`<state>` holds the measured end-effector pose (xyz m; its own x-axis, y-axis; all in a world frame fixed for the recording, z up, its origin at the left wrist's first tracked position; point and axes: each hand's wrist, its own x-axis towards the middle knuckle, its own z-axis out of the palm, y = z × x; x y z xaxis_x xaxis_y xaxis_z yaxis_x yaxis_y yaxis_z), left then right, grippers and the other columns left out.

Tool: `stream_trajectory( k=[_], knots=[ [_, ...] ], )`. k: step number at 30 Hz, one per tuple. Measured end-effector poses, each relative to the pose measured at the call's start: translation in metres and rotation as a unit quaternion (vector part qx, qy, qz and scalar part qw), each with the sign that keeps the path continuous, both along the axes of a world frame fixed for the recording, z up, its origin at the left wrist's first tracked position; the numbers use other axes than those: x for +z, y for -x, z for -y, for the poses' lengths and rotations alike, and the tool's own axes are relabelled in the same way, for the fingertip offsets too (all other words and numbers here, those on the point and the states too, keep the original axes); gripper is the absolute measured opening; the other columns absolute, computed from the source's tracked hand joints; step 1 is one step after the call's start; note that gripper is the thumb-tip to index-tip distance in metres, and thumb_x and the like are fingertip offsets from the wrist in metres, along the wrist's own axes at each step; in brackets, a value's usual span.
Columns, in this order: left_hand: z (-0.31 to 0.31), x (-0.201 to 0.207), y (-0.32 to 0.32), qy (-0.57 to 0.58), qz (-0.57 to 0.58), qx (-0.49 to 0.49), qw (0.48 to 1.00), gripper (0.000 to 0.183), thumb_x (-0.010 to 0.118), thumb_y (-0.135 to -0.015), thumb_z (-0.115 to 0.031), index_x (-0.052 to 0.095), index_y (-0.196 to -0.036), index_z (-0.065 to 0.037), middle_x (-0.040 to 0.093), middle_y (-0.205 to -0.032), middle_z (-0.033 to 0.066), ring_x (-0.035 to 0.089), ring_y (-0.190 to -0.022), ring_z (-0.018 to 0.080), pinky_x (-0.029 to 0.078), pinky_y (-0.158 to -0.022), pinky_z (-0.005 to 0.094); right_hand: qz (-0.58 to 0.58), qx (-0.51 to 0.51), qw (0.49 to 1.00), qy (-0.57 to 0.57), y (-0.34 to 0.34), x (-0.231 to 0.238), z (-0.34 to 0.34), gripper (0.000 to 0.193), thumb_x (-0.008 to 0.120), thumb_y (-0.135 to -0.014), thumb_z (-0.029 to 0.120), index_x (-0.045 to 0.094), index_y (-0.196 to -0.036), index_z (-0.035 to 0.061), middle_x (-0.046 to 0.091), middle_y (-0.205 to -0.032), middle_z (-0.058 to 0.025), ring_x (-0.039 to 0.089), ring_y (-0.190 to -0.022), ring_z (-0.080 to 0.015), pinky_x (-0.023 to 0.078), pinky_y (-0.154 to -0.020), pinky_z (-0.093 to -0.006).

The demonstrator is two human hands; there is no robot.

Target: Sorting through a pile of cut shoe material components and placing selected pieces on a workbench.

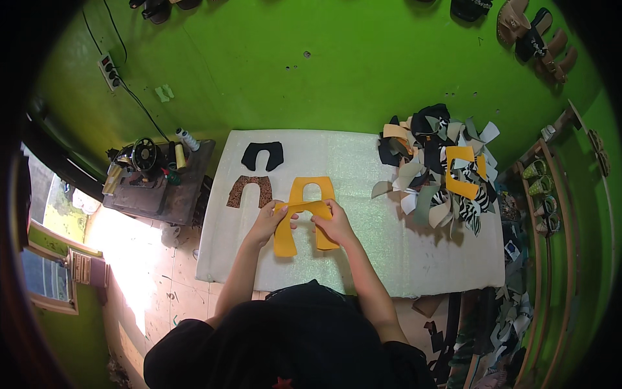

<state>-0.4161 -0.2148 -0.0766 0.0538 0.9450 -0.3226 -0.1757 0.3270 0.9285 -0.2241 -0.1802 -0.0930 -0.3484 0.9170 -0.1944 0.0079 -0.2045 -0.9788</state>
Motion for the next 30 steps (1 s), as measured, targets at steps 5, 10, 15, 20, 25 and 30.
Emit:
stream_trajectory(
  k=[5,10,15,20,25,30],
  knots=[
    [-0.002,0.002,0.001,-0.060,-0.054,-0.054,0.995,0.027,0.049,-0.090,-0.017,0.047,-0.107,0.003,0.062,-0.089,0.0119,0.062,-0.068,0.0155,0.052,-0.060,0.0261,-0.049,0.026,0.996,0.064,-0.005,-0.011,-0.005,0.018,0.053,-0.086,0.012,0.052,-0.099,-0.0015,0.060,-0.078,-0.0081,0.060,-0.065,-0.0159,0.049,-0.060,-0.0283],
    [-0.004,-0.004,0.004,-0.026,-0.061,-0.050,0.997,0.027,0.048,-0.090,-0.019,0.052,-0.105,0.003,0.063,-0.086,0.0106,0.061,-0.067,0.0134,0.050,-0.058,0.0244,0.003,0.030,1.000,0.001,-0.008,-0.023,-0.006,0.017,0.051,-0.087,0.011,0.056,-0.097,-0.0020,0.062,-0.079,-0.0073,0.060,-0.067,-0.0146,0.049,-0.062,-0.0271],
    [-0.008,-0.007,0.003,-0.026,-0.060,-0.027,0.997,0.030,0.047,-0.091,-0.023,0.053,-0.103,0.004,0.063,-0.081,0.0093,0.061,-0.063,0.0130,0.049,-0.055,0.0231,0.033,0.031,0.998,-0.037,-0.006,-0.023,-0.008,0.017,0.055,-0.085,0.010,0.058,-0.096,-0.0025,0.062,-0.081,-0.0049,0.056,-0.071,-0.0085,0.045,-0.064,-0.0235],
    [-0.015,-0.013,-0.002,0.013,-0.098,0.032,0.995,0.033,0.046,-0.091,-0.028,0.054,-0.100,0.002,0.060,-0.073,0.0069,0.057,-0.054,0.0129,0.048,-0.052,0.0229,0.105,-0.006,0.990,-0.098,-0.005,-0.029,-0.012,0.021,0.055,-0.083,0.011,0.056,-0.099,-0.0034,0.063,-0.083,-0.0100,0.059,-0.072,-0.0154,0.046,-0.065,-0.0276],
    [-0.021,-0.053,0.000,0.056,0.000,-0.017,0.998,0.032,0.044,-0.092,-0.024,0.047,-0.109,0.002,0.059,-0.087,0.0110,0.059,-0.066,0.0160,0.049,-0.060,0.0267,0.210,-0.055,0.972,-0.085,-0.004,-0.061,-0.008,0.020,0.050,-0.087,0.014,0.052,-0.101,-0.0003,0.062,-0.076,-0.0104,0.057,-0.064,-0.0151,0.044,-0.060,-0.0275],
    [-0.020,-0.070,0.006,0.071,0.167,-0.110,0.977,0.034,0.039,-0.093,-0.018,0.036,-0.122,0.000,0.054,-0.106,0.0130,0.056,-0.090,0.0200,0.048,-0.076,0.0321,0.231,-0.107,0.958,-0.132,-0.007,-0.068,-0.018,0.018,0.050,-0.087,0.016,0.051,-0.098,0.0013,0.061,-0.071,-0.0114,0.056,-0.060,-0.0150,0.042,-0.056,-0.0286]
  ],
)
